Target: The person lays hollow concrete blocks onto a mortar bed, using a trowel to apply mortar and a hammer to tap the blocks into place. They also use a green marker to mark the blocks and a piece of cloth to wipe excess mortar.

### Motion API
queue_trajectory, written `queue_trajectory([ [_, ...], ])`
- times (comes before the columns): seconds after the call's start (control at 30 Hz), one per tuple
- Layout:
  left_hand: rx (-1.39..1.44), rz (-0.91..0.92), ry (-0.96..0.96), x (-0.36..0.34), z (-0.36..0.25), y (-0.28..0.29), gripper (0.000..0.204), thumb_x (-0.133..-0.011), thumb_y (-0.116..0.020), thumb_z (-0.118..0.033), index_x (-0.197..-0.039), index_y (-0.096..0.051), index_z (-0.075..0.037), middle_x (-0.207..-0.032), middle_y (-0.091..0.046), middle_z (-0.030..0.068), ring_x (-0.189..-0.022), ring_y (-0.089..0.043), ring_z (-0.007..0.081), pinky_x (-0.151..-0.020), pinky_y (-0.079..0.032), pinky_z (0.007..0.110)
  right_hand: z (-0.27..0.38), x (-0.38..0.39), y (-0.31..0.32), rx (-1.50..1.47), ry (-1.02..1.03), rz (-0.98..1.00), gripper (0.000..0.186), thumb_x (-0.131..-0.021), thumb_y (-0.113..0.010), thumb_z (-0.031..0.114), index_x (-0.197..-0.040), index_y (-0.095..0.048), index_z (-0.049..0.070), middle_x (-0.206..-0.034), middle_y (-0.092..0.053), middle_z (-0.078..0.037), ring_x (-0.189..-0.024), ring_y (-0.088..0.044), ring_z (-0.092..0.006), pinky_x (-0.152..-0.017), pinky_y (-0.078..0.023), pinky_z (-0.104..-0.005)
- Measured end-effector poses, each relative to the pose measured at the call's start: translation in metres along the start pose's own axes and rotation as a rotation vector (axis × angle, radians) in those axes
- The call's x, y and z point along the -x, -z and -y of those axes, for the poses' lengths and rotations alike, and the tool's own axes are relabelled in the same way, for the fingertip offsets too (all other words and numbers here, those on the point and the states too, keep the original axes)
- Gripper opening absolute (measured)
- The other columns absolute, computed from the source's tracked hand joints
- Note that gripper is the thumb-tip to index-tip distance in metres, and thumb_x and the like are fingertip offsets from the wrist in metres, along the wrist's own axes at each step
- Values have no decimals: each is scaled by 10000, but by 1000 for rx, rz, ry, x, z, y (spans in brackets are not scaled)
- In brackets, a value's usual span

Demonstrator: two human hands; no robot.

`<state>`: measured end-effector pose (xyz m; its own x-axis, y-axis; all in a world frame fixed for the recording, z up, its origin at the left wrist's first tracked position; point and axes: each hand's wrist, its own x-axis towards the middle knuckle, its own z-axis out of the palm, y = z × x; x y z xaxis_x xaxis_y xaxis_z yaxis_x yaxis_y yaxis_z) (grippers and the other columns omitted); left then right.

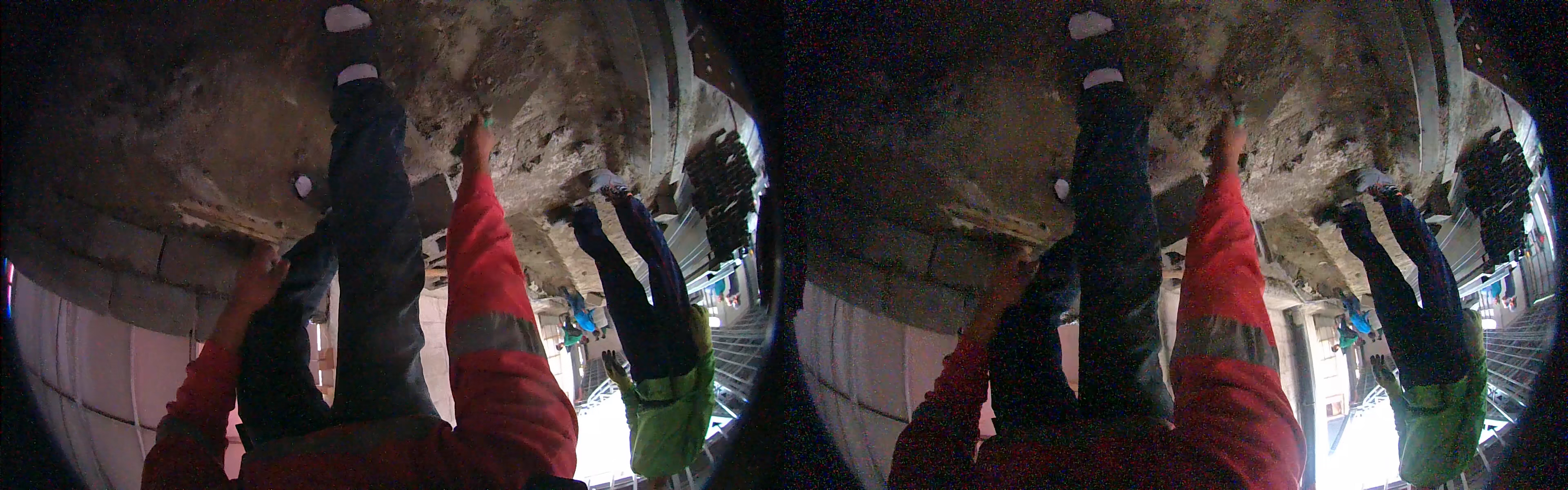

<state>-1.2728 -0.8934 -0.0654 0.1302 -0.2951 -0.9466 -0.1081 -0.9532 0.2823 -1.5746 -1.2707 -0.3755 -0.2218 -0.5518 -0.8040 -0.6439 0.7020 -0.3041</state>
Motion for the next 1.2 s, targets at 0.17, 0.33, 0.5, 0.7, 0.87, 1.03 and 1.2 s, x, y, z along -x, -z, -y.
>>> queue_trajectory([
  [0.17, 12, 7, 64, 10, 12, -2, 269, -815, -646, -213, -968, -557, -10, -899, -581, 192, -851, -589, 387, -738, -475, 422, 61, 23, -40, -113, 181, 133, 292, -890, -549, 340, -780, -583, 72, -641, -531, -42, -555, -526, -169, -516, -422, -331],
  [0.33, 79, -125, -48, 20, 25, -5, 258, -816, -645, -221, -952, -565, -16, -902, -585, 186, -834, -592, 370, -716, -478, 420, 129, 15, -82, 316, 430, 193, 225, -886, -559, 290, -890, -589, 67, -690, -566, -54, -602, -567, -174, -524, -446, -333],
  [0.5, 88, -75, -113, 17, 33, 4, 254, -818, -643, -238, -897, -543, -19, -877, -573, 188, -809, -588, 365, -677, -463, 432, 204, -21, -138, 676, 1093, 324, 294, -876, -565, 313, -962, -605, 35, -762, -607, -62, -678, -599, -194, -583, -472, -358],
  [0.7, 346, -294, -41, 38, 42, -16, 269, -803, -650, -255, -893, -533, -30, -866, -570, 178, -791, -586, 365, -672, -457, 420, 321, 66, -236, 549, 812, 472, 440, -871, -571, 358, -1122, -581, -4, -949, -635, -80, -797, -605, -235, -705, -486, -368],
  [0.87, 630, -539, -39, 63, 30, -35, 247, -786, -639, -213, -931, -554, -32, -906, -582, 187, -848, -586, 383, -731, -475, 440, 363, 179, -250, 775, 1224, 580, 538, -867, -581, 407, -1236, -553, 16, -1081, -625, -153, -945, -577, -235, -836, -450, -380],
  [1.03, 741, -755, 133, 132, 38, -88, 285, -772, -638, -215, -967, -574, -17, -943, -586, 201, -893, -586, 380, -798, -484, 446, 318, 360, -262, 1506, 1480, 671, 573, -870, -578, 387, -1314, -475, 39, -1133, -606, -170, -1003, -580, -264, -871, -443, -368],
  [1.2, 671, -875, 213, 163, 23, -171, 392, -800, -594, -306, -1043, -566, 0, -1043, -569, 207, -986, -563, 362, -863, -460, 451, 283, 400, -246, 2144, 1859, 680, 660, -793, -649, 304, -1353, -406, 56, -1114, -589, -203, -844, -608, -307, -757, -495, -393],
])
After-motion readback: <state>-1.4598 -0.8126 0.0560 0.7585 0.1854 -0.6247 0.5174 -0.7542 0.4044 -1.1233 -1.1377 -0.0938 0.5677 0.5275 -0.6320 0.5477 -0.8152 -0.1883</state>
